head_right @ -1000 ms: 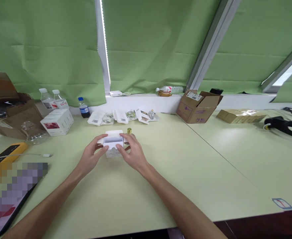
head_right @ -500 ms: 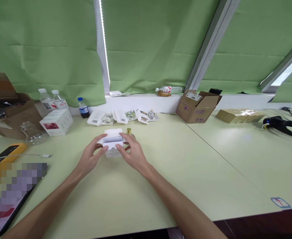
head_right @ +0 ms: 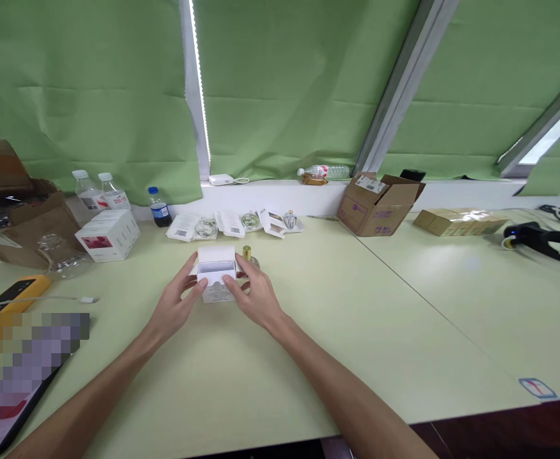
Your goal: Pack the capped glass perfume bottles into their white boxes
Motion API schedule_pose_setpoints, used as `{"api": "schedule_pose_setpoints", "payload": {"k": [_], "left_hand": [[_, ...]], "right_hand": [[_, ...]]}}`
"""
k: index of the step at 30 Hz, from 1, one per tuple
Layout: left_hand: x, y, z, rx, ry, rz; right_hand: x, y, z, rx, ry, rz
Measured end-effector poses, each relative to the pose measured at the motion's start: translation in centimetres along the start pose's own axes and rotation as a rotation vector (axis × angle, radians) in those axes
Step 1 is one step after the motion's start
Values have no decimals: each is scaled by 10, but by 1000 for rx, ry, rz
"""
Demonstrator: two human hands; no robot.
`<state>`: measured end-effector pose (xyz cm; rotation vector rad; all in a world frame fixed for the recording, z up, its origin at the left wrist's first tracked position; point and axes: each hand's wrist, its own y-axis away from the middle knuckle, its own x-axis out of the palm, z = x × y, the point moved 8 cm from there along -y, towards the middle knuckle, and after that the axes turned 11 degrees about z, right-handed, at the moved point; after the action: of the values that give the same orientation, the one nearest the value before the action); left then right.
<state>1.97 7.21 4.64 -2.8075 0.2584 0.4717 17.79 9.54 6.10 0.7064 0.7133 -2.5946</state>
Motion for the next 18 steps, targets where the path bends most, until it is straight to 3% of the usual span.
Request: {"api": "schedule_pose_setpoints", "payload": {"k": [6,18], "left_hand": [[5,0,-6,11,33,58],[-3,-3,13,-22,0,-40]], "right_hand": [[1,0,3,-5,6,18],[0,0,3,-11,-9,41]]}}
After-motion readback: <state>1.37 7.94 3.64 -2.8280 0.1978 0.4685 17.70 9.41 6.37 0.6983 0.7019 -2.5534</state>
